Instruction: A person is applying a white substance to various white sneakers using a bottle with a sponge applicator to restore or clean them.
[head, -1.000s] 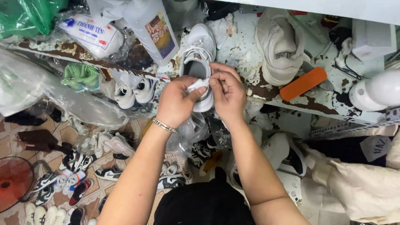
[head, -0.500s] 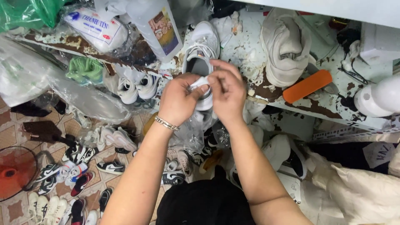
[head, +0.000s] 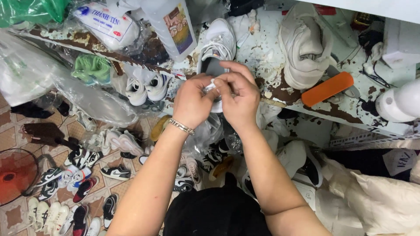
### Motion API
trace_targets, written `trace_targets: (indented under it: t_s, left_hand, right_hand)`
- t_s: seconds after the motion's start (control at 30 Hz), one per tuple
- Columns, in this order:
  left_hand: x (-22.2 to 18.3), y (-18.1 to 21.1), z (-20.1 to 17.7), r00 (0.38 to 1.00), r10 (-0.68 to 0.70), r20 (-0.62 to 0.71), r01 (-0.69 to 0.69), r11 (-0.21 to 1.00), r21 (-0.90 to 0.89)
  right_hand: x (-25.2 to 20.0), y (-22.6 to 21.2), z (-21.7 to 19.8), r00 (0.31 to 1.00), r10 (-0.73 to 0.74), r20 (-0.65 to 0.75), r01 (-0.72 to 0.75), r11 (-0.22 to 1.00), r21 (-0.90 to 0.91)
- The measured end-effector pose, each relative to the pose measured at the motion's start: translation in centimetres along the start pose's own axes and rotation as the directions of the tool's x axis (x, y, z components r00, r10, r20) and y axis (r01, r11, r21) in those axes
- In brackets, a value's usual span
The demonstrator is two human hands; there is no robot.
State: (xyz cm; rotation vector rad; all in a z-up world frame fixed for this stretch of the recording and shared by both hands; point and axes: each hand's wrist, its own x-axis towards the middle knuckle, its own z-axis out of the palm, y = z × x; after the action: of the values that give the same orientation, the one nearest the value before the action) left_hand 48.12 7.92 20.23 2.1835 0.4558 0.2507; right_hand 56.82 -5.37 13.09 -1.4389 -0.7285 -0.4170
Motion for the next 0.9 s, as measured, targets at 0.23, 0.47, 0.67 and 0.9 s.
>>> trace_targets:
  t_s: [0.23, 0.47, 0.67, 0.9]
  left_hand:
    - [-0.3, 0.4, -0.1, 1.0, 0.021, -0.023, -0.021, 1.0, -0.02]
    - [-0.1, 0.8, -0.4, 0.999, 0.045, 0.003, -0.045, 0.999, -0.012]
    - [0.2, -0.1, -0.1, 0.998, 0.055, -0.004, -0.055, 0.998, -0.008]
    - [0.1, 0.5, -0.4, 1.0, 0.008, -0.016, -0.008, 1.0, -0.002]
  right_hand:
    - [0.8, -1.4, -0.4, 0.999, -0.018, 0.051, 0.022, 0.998, -0.062]
    - [1.7, -1.3, -1.3, 0.997, -0.001, 0.077, 0.009, 0.995, -0.098]
    - [2.3, -2.1, -1.7, 0.986, -0.017, 0.166, 0.041, 0.989, -0.143]
    - [1.9, -1.1, -1.4, 0.984, -0.013, 0.176, 0.041, 0.987, -0.154]
